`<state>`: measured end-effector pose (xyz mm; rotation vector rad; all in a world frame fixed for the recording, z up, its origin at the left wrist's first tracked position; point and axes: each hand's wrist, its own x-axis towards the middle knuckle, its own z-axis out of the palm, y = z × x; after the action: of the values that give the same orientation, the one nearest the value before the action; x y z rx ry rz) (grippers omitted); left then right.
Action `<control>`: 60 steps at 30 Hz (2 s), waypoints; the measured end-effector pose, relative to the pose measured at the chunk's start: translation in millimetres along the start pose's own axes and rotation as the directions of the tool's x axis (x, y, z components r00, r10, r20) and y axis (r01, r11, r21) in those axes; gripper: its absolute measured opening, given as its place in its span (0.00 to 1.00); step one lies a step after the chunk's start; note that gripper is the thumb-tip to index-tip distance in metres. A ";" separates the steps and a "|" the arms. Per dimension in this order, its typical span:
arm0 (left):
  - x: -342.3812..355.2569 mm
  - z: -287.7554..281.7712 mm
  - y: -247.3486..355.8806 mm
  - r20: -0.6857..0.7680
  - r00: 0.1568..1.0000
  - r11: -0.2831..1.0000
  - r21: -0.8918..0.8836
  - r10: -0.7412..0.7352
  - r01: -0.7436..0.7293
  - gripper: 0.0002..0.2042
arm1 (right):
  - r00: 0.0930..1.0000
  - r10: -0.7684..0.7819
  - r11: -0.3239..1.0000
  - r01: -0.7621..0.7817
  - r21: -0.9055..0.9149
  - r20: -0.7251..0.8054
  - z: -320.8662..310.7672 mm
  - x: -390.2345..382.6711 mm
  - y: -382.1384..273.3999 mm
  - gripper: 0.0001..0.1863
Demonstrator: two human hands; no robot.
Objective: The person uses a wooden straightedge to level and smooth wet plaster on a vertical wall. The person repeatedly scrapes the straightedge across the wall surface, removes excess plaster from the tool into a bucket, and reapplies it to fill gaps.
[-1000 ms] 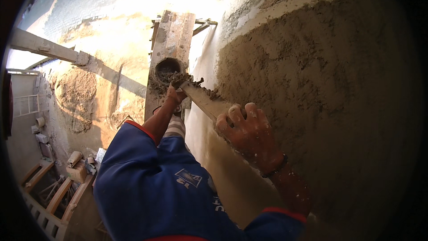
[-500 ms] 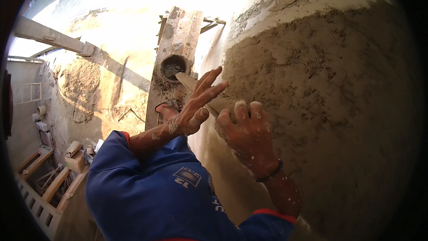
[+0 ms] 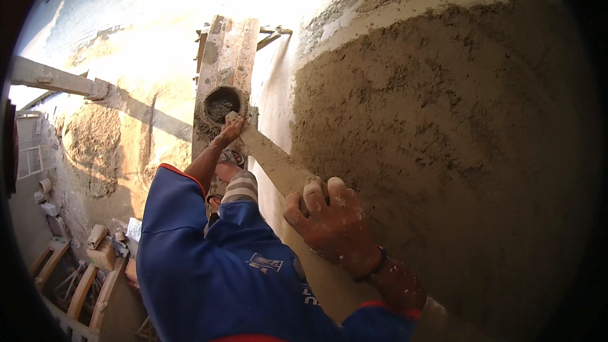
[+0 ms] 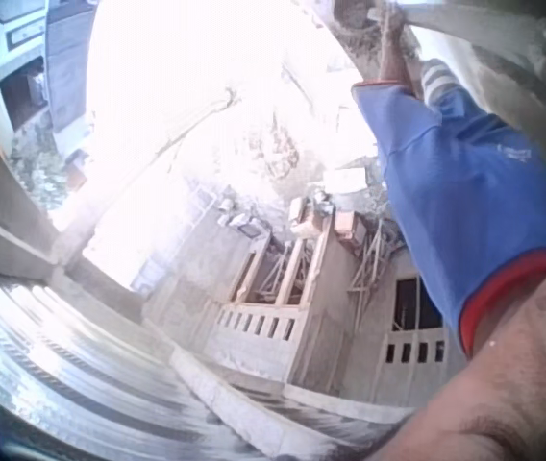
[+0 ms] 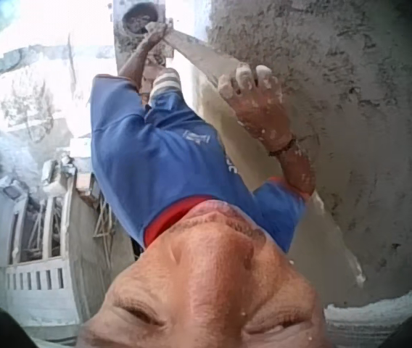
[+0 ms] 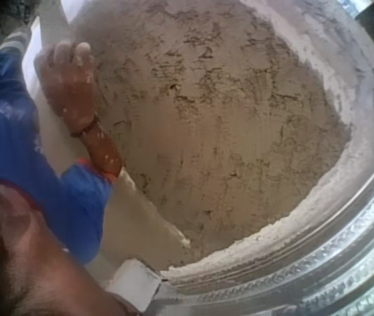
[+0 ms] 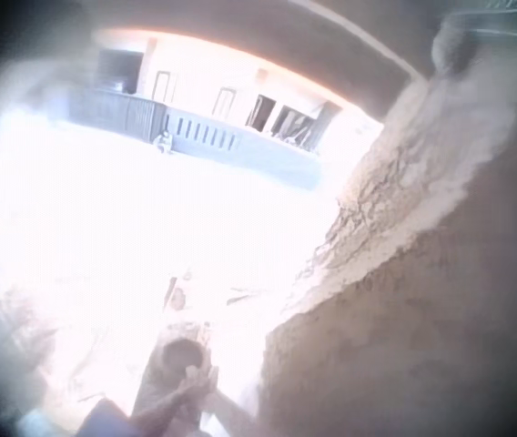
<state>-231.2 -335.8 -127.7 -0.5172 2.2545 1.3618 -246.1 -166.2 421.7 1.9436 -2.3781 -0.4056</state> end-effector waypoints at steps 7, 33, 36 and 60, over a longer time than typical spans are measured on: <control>36.3 21.2 19.9 0.303 0.811 0.076 -0.918 -0.500 0.390 0.17 | 0.996 0.088 0.994 -0.086 -0.067 0.027 -47.3 -27.9 16.0 0.11; -138.8 106.2 356.4 -0.245 0.965 0.631 -0.764 -0.093 -0.134 0.33 | -0.014 0.987 -0.019 -0.999 0.029 0.162 35.4 -455.4 -304.3 0.31; -139.9 113.5 343.7 -0.171 0.985 0.538 -0.834 -0.036 -0.125 0.33 | 0.000 0.998 0.009 -0.992 -0.129 0.069 71.9 -483.5 -330.9 0.31; -120.8 -43.9 616.8 -0.017 0.926 0.514 -0.828 0.376 -0.223 0.32 | -0.289 0.922 -0.344 -0.917 -0.201 -0.259 71.7 -383.9 -183.4 0.26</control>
<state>-467.0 -92.9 403.7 -0.2517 1.4677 2.5553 -3.3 185.2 360.8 -0.7235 -2.5532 -0.5237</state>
